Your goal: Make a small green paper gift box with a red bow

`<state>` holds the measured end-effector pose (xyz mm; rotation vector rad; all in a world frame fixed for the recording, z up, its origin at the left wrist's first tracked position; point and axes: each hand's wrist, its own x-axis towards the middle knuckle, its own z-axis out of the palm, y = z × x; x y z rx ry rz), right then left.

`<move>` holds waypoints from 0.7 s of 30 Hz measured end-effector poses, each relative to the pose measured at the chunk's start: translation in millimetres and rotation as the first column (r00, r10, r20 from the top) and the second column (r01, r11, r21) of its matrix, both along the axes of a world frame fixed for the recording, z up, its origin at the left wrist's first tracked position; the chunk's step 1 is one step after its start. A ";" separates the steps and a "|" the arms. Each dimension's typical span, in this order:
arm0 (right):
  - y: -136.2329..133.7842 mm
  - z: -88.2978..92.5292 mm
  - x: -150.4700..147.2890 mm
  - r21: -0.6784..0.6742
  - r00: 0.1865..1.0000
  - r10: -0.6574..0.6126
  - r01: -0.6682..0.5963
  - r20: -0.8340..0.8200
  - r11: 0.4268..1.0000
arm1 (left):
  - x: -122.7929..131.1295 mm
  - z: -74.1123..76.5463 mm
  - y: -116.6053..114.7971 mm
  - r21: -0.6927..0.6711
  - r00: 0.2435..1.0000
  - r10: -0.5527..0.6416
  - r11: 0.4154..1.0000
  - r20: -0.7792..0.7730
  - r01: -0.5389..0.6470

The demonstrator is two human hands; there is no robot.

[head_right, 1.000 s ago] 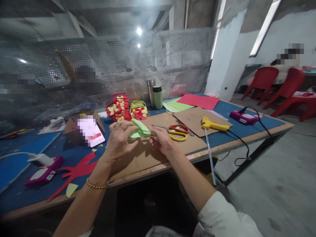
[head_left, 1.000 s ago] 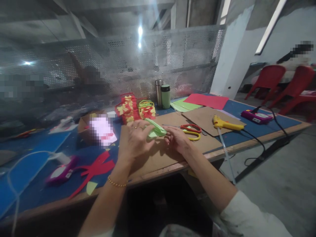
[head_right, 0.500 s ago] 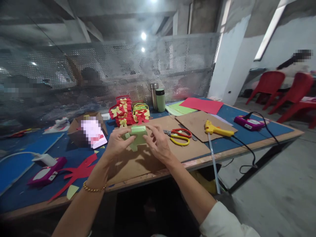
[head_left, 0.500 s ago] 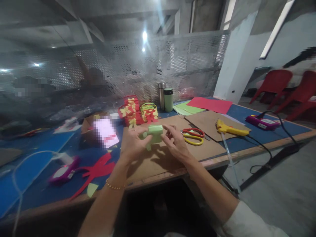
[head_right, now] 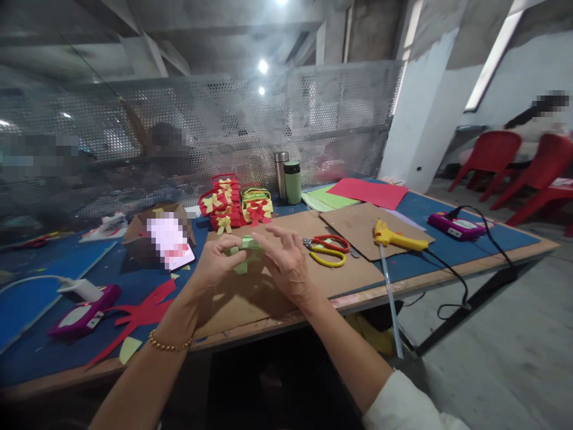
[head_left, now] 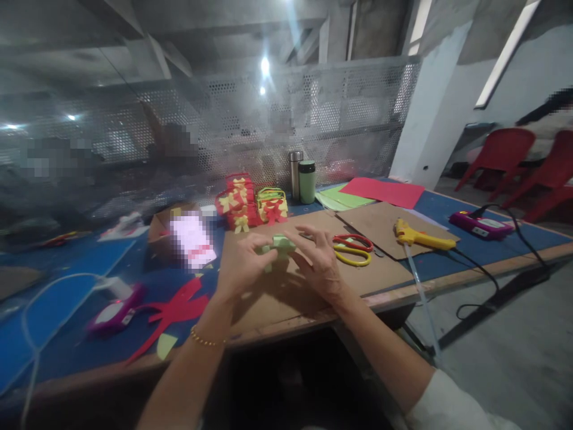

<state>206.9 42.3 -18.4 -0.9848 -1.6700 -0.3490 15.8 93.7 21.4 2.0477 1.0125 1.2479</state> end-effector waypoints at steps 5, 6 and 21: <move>1.3 -2.0 0.4 -0.017 0.996 -0.032 0.034 0.084 0.999 | -0.7 -1.8 0.9 0.024 0.995 -0.055 0.998 -0.083 0.057; 1.9 -2.3 0.6 -0.016 0.996 -0.029 0.031 0.086 0.999 | -0.8 -1.7 0.8 0.012 0.995 -0.065 0.998 -0.073 0.066; 0.3 -1.4 3.1 0.074 0.991 0.101 -0.094 -0.090 0.993 | -0.8 4.2 -2.0 -0.183 0.999 -0.009 0.983 0.039 0.016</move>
